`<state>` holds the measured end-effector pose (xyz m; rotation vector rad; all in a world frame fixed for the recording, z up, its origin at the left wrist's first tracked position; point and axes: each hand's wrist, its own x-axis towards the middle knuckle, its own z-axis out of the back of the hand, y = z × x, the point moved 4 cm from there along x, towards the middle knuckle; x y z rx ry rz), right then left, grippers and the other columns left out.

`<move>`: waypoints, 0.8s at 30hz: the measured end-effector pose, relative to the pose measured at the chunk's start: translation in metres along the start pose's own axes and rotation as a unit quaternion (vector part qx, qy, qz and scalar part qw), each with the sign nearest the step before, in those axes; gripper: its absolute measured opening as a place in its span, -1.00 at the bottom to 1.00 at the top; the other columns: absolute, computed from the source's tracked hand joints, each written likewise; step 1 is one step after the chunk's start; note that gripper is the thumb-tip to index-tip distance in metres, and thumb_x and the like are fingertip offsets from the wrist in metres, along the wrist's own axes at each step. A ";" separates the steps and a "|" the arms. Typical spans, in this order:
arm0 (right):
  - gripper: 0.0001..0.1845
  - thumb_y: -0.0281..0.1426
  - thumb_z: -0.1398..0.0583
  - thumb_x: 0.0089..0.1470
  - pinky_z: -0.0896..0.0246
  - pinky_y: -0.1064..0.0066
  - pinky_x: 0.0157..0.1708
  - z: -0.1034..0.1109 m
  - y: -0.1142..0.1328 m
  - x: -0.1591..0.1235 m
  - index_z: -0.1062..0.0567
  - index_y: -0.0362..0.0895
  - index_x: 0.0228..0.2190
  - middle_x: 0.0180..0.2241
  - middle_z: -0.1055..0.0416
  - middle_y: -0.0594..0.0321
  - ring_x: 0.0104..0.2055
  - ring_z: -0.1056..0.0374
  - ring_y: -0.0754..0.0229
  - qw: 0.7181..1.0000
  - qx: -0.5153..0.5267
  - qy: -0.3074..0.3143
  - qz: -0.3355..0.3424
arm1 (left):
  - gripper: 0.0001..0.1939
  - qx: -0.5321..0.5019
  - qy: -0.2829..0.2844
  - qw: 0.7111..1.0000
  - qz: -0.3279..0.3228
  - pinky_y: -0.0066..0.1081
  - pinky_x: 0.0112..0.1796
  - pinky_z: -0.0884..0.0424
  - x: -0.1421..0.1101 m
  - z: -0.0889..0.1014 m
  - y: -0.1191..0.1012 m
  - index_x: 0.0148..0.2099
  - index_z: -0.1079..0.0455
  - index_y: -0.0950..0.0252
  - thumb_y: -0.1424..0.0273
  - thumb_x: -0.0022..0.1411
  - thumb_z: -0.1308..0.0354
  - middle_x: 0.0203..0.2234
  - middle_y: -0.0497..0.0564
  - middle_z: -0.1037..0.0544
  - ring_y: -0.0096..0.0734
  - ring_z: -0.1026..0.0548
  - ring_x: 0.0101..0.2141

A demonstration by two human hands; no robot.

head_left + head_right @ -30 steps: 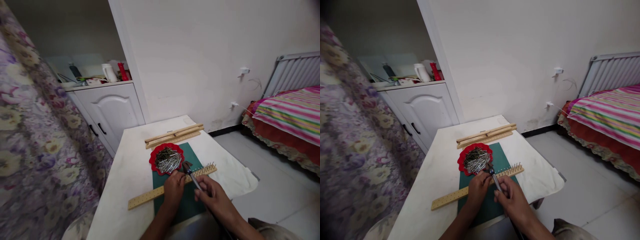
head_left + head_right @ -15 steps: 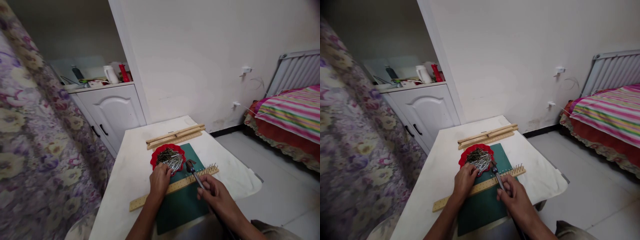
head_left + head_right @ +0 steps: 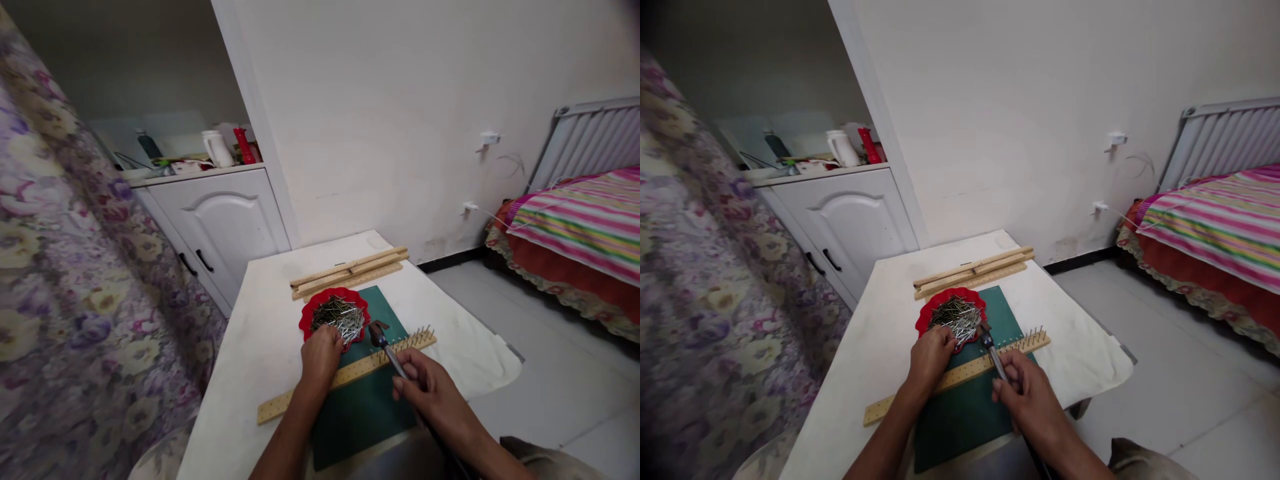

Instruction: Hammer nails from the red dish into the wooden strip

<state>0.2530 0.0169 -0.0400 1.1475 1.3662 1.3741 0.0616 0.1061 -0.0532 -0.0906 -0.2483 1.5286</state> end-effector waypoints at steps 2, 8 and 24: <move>-0.91 -0.36 -0.15 0.02 -0.07 0.54 -0.58 0.000 0.001 -0.001 -0.32 -0.12 -0.42 -0.56 -0.33 0.37 -0.52 -0.22 0.30 1.000 0.004 -0.003 -0.001 | -0.85 0.009 -0.003 1.000 -0.007 -0.48 -0.42 -0.16 -0.004 0.003 -0.001 -0.38 -0.37 0.25 0.34 0.18 -0.04 -0.36 -0.03 -0.47 -0.39 -0.43 -0.32; -0.85 -0.31 -0.16 0.00 0.09 0.59 -0.76 -0.001 -0.004 0.002 -0.30 -0.11 -0.39 -0.57 -0.30 0.41 -0.70 -0.04 0.40 0.999 0.011 -0.005 -0.030 | -0.85 0.017 -0.026 0.999 -0.019 -0.49 -0.39 -0.19 -0.020 0.013 0.001 -0.29 -0.34 0.22 0.35 0.25 0.04 -0.27 -0.03 -0.45 -0.41 -0.43 -0.29; -0.74 -0.24 -0.24 -0.06 0.02 0.61 -0.81 -0.001 -0.017 0.015 -0.30 -0.11 -0.38 -0.59 -0.29 0.43 -0.70 -0.06 0.39 0.997 0.057 -0.046 -0.018 | -0.85 -0.263 0.074 0.943 -0.190 -0.52 -0.41 -0.21 -0.066 0.020 -0.041 -0.37 -0.30 0.24 0.39 0.23 0.04 -0.47 -0.09 -0.48 -0.48 -0.39 -0.44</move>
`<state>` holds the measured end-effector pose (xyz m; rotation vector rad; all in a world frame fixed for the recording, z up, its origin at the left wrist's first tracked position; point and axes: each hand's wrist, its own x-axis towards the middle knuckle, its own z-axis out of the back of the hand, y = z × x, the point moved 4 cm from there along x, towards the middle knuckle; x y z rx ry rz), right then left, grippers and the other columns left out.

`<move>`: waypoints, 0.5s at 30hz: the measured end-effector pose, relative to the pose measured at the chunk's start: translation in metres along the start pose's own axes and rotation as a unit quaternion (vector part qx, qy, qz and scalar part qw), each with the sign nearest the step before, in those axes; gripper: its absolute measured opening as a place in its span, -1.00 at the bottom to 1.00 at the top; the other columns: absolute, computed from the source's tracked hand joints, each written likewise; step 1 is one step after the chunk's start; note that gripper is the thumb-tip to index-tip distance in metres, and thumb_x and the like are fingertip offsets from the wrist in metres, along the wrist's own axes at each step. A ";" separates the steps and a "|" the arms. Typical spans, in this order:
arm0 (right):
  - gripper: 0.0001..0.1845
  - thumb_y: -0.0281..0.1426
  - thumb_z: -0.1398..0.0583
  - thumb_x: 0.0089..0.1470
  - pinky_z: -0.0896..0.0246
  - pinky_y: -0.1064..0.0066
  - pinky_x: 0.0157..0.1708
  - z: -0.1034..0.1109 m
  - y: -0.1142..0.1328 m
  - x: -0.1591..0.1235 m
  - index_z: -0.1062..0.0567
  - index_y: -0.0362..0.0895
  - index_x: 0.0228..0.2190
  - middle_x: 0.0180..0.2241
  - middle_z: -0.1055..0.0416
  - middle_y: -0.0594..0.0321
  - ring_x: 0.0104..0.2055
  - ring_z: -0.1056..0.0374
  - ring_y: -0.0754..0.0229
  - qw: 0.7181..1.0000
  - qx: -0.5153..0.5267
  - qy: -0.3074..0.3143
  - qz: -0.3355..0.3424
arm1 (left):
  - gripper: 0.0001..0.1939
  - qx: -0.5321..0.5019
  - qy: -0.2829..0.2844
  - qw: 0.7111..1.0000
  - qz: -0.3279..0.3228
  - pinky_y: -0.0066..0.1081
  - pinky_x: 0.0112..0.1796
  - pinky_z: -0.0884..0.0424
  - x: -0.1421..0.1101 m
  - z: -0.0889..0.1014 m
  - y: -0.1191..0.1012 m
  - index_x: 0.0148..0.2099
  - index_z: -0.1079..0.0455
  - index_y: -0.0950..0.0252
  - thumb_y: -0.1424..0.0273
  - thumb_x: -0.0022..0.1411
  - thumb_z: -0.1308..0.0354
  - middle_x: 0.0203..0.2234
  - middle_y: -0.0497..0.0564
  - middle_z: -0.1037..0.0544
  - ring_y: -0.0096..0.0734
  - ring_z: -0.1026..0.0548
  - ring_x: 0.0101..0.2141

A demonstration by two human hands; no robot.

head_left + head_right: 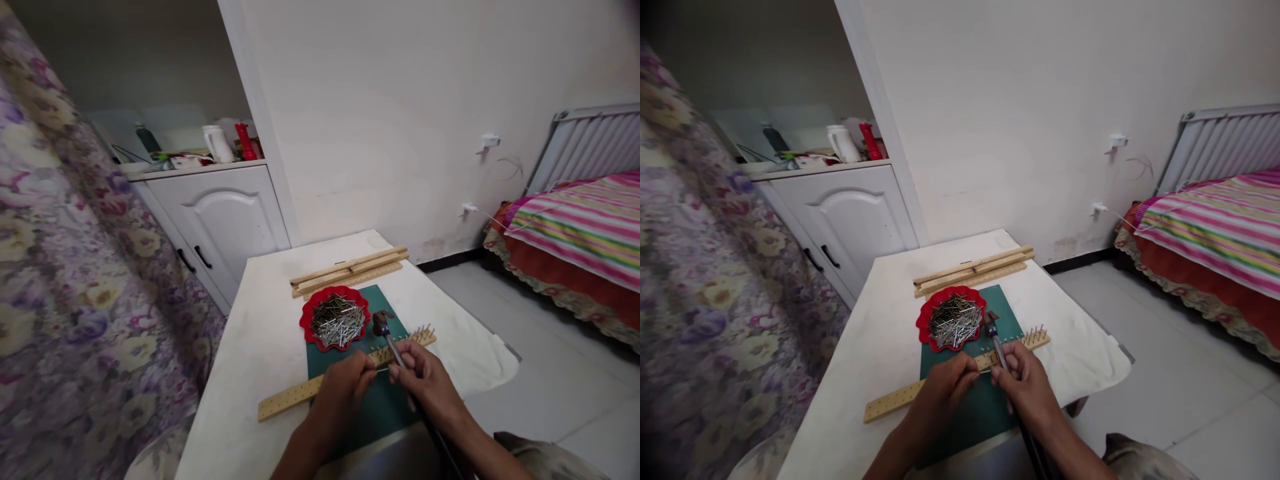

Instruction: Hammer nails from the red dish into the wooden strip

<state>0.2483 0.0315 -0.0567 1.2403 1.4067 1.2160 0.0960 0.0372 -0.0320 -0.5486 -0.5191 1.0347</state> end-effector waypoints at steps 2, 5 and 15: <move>-0.75 -0.24 -0.22 -0.04 0.02 0.61 -0.81 0.001 -0.001 -0.001 -0.30 -0.11 -0.39 -0.58 -0.31 0.43 -0.72 -0.05 0.41 1.000 0.009 0.006 0.002 | -0.85 0.004 0.008 1.000 -0.001 -0.51 -0.41 -0.20 0.000 0.000 0.000 -0.37 -0.30 0.24 0.40 0.23 0.04 -0.47 -0.08 -0.48 -0.48 -0.39 -0.45; -0.76 -0.25 -0.21 -0.01 0.00 0.62 -0.81 0.002 -0.001 -0.001 -0.31 -0.12 -0.38 -0.58 -0.33 0.42 -0.74 -0.04 0.44 1.000 0.025 0.015 0.006 | -0.85 0.000 0.012 1.000 -0.009 -0.50 -0.41 -0.19 0.000 0.001 -0.001 -0.38 -0.31 0.25 0.41 0.22 0.04 -0.48 -0.07 -0.48 -0.46 -0.39 -0.44; -0.68 -0.24 -0.30 -0.12 -0.02 0.68 -0.83 0.005 0.001 0.003 -0.35 -0.16 -0.37 -0.63 -0.37 0.42 -0.78 -0.10 0.48 0.994 0.109 -0.014 0.004 | -0.85 -0.444 -0.103 0.883 0.109 -0.52 -0.54 -0.28 0.002 -0.035 0.005 -0.36 -0.32 0.33 0.33 0.07 -0.14 -0.57 -0.05 -0.51 -0.49 -0.43 -0.59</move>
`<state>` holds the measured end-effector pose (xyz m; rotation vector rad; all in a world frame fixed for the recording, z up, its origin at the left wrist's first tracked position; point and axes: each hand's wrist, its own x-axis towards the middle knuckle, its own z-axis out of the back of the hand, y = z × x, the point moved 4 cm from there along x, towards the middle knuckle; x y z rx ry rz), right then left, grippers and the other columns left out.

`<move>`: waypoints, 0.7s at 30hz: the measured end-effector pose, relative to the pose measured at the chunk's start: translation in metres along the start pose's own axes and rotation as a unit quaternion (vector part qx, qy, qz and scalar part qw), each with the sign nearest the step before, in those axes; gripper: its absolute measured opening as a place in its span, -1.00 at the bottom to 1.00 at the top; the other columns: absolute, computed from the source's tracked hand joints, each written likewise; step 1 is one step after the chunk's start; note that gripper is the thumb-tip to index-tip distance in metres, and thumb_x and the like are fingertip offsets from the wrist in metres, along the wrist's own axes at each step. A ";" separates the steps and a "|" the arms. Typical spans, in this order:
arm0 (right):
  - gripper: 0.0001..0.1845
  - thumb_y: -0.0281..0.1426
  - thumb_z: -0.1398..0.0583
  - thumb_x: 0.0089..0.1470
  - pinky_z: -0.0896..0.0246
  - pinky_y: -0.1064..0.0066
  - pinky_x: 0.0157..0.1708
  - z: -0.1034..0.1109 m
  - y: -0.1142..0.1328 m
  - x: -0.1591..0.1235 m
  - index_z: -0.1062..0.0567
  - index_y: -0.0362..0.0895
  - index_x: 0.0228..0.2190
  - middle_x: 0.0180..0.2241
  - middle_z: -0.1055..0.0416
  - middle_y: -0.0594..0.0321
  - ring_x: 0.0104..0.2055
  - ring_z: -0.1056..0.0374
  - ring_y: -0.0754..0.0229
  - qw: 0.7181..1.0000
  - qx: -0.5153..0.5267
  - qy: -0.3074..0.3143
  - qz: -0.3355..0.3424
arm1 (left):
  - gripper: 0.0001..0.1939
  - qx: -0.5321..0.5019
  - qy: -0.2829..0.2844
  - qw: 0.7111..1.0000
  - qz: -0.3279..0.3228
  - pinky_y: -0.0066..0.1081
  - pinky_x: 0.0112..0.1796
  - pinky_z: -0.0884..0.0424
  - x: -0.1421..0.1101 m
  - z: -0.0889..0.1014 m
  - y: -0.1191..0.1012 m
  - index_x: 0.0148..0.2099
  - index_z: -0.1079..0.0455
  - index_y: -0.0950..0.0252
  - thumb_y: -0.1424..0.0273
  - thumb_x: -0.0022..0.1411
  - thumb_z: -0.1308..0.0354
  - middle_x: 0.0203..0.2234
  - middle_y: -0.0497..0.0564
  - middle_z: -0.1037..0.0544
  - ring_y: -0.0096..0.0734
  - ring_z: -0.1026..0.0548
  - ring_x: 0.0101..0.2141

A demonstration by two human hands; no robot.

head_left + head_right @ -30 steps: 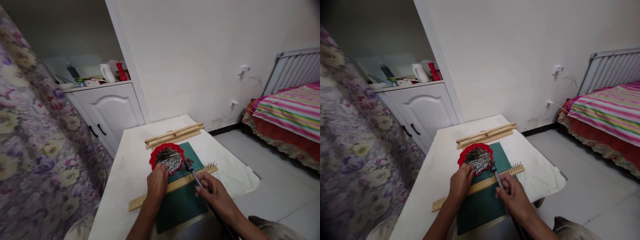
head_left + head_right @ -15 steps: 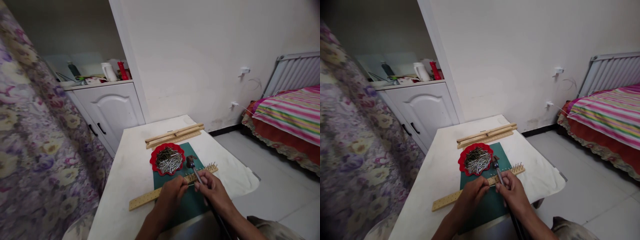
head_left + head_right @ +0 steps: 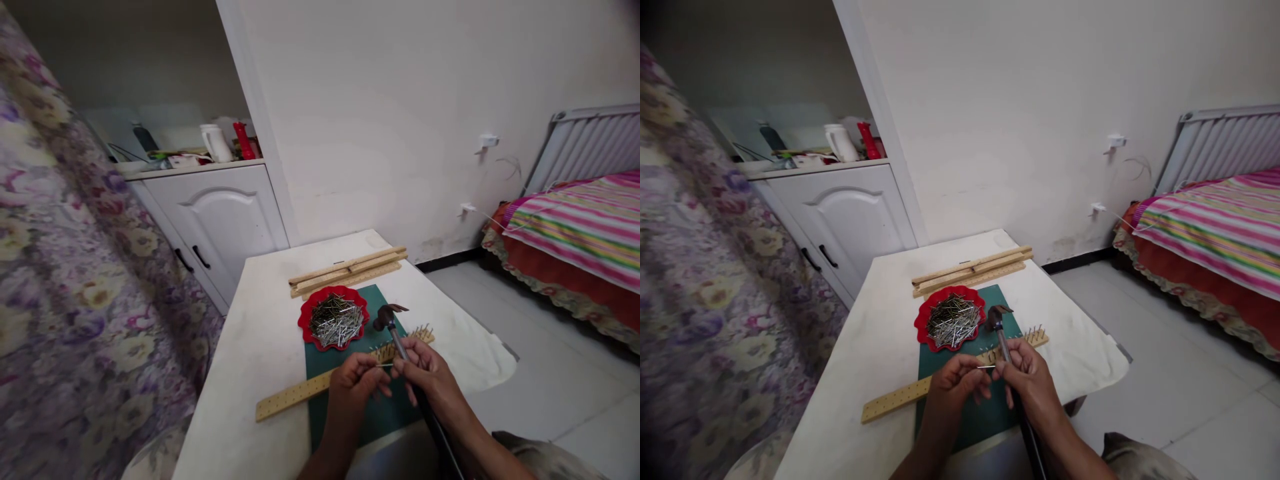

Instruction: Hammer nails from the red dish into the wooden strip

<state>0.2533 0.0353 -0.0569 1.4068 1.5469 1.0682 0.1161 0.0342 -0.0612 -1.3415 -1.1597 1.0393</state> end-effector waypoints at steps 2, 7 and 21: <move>-0.67 -0.25 -0.31 -0.14 -0.03 0.68 -0.83 0.000 0.001 0.000 -0.34 -0.15 -0.38 -0.64 -0.37 0.42 -0.78 -0.12 0.47 1.000 0.013 -0.001 -0.001 | -0.83 -0.067 -0.019 0.998 0.009 -0.51 -0.53 -0.29 -0.001 -0.007 0.009 -0.35 -0.34 0.35 0.36 0.01 -0.19 -0.58 -0.04 -0.52 -0.49 -0.43 -0.59; -0.68 -0.25 -0.31 -0.13 -0.06 0.67 -0.83 -0.004 0.002 -0.002 -0.35 -0.15 -0.39 -0.63 -0.36 0.38 -0.68 -0.24 0.37 1.000 0.017 0.016 0.009 | -0.85 -0.112 -0.048 0.993 -0.007 -0.52 -0.50 -0.28 -0.001 -0.012 0.015 -0.38 -0.37 0.36 0.36 0.03 -0.19 -0.58 -0.04 -0.50 -0.52 -0.40 -0.56; -0.75 -0.24 -0.22 -0.02 -0.01 0.64 -0.80 0.011 0.015 -0.006 -0.34 -0.13 -0.35 -0.56 -0.36 0.36 -0.70 -0.08 0.42 0.995 -0.087 -0.033 0.035 | -0.85 0.334 -0.087 0.932 -0.107 -0.48 -0.37 -0.29 0.013 0.023 0.018 -0.37 -0.37 0.27 0.38 0.17 0.00 -0.47 -0.05 -0.49 -0.42 -0.43 -0.42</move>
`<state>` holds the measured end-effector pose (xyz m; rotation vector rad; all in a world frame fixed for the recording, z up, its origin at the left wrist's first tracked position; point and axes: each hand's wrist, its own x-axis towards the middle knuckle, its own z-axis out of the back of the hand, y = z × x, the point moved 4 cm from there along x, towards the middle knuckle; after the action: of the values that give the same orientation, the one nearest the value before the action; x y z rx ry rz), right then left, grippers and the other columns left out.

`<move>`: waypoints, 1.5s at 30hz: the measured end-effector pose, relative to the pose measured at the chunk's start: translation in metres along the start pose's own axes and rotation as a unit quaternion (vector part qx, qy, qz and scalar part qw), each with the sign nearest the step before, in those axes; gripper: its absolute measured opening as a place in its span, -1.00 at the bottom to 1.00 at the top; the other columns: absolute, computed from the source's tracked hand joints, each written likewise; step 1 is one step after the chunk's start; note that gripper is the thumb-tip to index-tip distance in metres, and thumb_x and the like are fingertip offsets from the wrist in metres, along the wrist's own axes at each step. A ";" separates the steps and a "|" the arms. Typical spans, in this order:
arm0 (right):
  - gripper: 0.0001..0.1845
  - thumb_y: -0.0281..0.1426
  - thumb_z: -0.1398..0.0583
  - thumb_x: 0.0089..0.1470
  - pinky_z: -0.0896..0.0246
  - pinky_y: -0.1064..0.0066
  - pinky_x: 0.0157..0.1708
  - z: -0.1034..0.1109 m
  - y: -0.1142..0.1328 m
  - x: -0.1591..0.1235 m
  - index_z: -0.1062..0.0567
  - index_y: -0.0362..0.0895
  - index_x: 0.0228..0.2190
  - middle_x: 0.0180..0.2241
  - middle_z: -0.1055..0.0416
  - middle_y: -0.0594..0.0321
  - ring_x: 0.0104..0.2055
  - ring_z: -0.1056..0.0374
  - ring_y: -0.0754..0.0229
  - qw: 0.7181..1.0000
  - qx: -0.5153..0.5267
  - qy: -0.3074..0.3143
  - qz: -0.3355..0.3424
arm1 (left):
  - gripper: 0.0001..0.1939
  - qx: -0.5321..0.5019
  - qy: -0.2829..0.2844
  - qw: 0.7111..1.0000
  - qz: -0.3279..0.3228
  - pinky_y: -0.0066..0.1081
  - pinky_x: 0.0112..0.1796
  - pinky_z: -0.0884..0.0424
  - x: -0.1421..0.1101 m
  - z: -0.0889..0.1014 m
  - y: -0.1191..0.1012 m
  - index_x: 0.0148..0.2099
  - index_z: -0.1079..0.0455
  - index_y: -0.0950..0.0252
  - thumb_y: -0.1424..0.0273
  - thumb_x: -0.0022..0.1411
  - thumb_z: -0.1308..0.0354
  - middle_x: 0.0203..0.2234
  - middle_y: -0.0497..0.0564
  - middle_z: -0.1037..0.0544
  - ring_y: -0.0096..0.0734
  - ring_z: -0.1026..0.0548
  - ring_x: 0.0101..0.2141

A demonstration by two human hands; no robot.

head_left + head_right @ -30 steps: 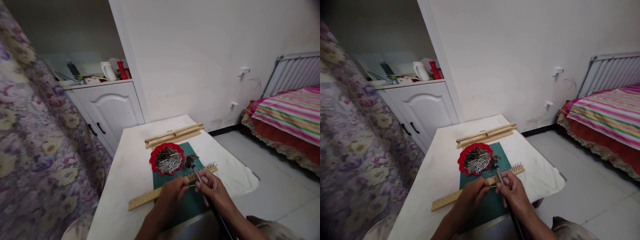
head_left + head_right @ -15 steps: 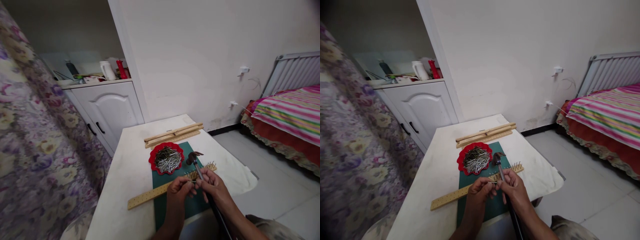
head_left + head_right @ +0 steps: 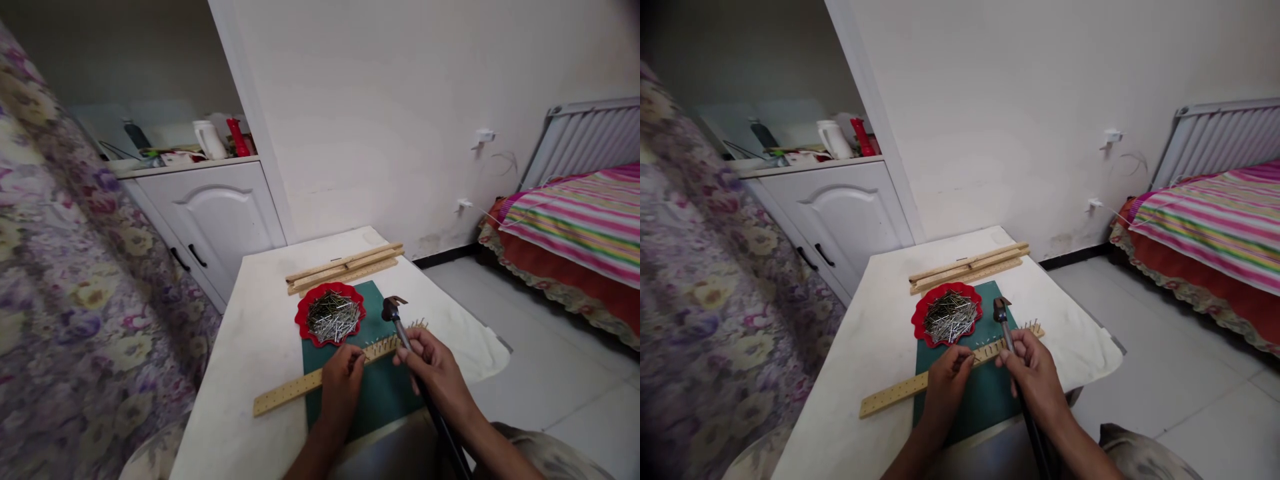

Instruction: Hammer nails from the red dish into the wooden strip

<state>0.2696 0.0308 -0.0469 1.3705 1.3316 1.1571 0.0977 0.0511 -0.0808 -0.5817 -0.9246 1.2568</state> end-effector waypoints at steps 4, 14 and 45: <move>-0.77 -0.26 -0.22 -0.03 0.00 0.65 -0.82 -0.002 -0.001 -0.001 -0.32 -0.13 -0.37 -0.58 -0.32 0.40 -0.71 -0.06 0.43 1.000 -0.002 0.003 -0.006 | -0.86 0.047 0.006 0.999 -0.027 -0.48 -0.37 -0.28 0.002 -0.002 -0.002 -0.37 -0.36 0.27 0.40 0.17 0.01 -0.46 -0.04 -0.49 -0.41 -0.44 -0.40; -0.81 -0.29 -0.19 0.02 0.00 0.66 -0.81 -0.005 -0.001 -0.003 -0.31 -0.12 -0.36 -0.58 -0.32 0.42 -0.72 -0.04 0.44 1.000 -0.013 0.025 -0.008 | -0.85 0.095 0.004 0.994 -0.044 -0.50 -0.39 -0.28 0.004 -0.008 0.000 -0.35 -0.37 0.26 0.43 0.18 0.02 -0.44 -0.04 -0.50 -0.42 -0.46 -0.38; -0.96 -0.45 -0.13 0.02 -0.05 0.54 -0.52 -0.018 0.004 -0.031 -0.34 -0.13 -0.39 -0.56 -0.30 0.39 -0.51 -0.19 0.32 0.989 -0.083 0.117 -0.041 | -0.83 0.105 0.026 0.994 -0.020 -0.51 -0.44 -0.16 0.008 -0.012 -0.001 -0.46 -0.37 0.27 0.45 0.12 0.01 -0.51 -0.07 -0.44 -0.47 -0.39 -0.46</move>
<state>0.2534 -0.0003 -0.0407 1.0769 1.4064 1.3718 0.1085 0.0600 -0.0837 -0.4250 -0.7459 1.2786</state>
